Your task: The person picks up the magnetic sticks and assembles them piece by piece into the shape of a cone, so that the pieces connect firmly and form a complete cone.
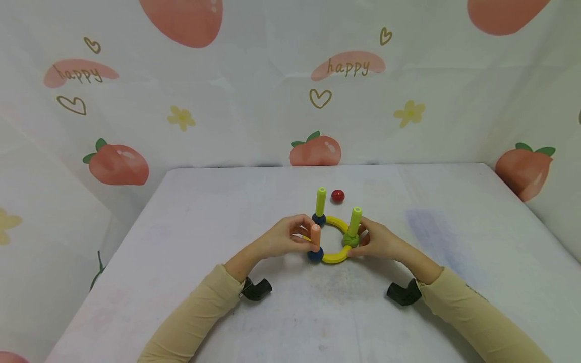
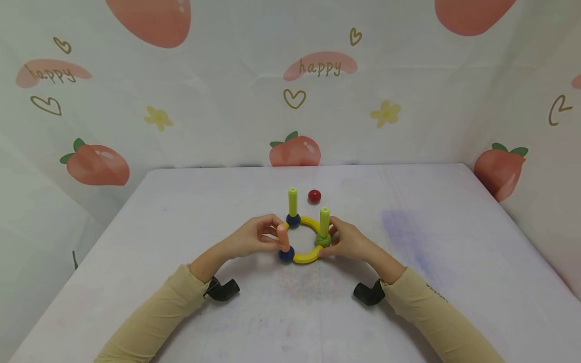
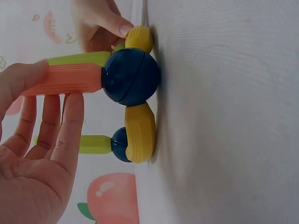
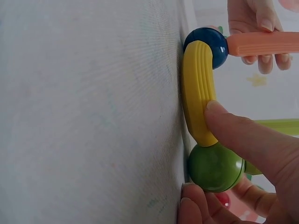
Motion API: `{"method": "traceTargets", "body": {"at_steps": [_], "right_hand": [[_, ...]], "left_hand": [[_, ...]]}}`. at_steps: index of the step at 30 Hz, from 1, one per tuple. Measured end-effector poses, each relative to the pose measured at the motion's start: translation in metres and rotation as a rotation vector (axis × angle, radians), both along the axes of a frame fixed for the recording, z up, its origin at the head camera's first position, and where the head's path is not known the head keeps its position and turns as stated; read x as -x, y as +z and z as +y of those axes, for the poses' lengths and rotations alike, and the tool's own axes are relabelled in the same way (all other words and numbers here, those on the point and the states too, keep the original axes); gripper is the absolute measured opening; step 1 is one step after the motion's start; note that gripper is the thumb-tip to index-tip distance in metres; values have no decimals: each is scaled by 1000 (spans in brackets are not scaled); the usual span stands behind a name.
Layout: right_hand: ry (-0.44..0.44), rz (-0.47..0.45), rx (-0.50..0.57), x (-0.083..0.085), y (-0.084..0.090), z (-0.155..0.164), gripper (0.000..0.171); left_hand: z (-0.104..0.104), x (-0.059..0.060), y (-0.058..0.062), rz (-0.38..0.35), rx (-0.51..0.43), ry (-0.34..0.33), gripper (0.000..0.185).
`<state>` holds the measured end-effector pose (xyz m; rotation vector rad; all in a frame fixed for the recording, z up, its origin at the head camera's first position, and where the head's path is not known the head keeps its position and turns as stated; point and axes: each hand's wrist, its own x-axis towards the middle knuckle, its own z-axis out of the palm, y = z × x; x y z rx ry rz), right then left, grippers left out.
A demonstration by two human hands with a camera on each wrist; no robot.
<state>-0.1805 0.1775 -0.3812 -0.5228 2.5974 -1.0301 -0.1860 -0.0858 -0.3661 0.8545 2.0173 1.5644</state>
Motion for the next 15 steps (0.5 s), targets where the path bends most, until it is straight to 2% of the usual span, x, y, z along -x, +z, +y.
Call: {"method": "traceTargets", "body": {"at_steps": [8, 15], "right_hand": [[-1, -11, -2, 0, 0, 0, 59], [-12, -21, -9, 0, 0, -1, 62]], "left_hand": [[0, 1, -5, 22, 33, -3, 30], [2, 1, -9, 82, 178, 20, 27]]}}
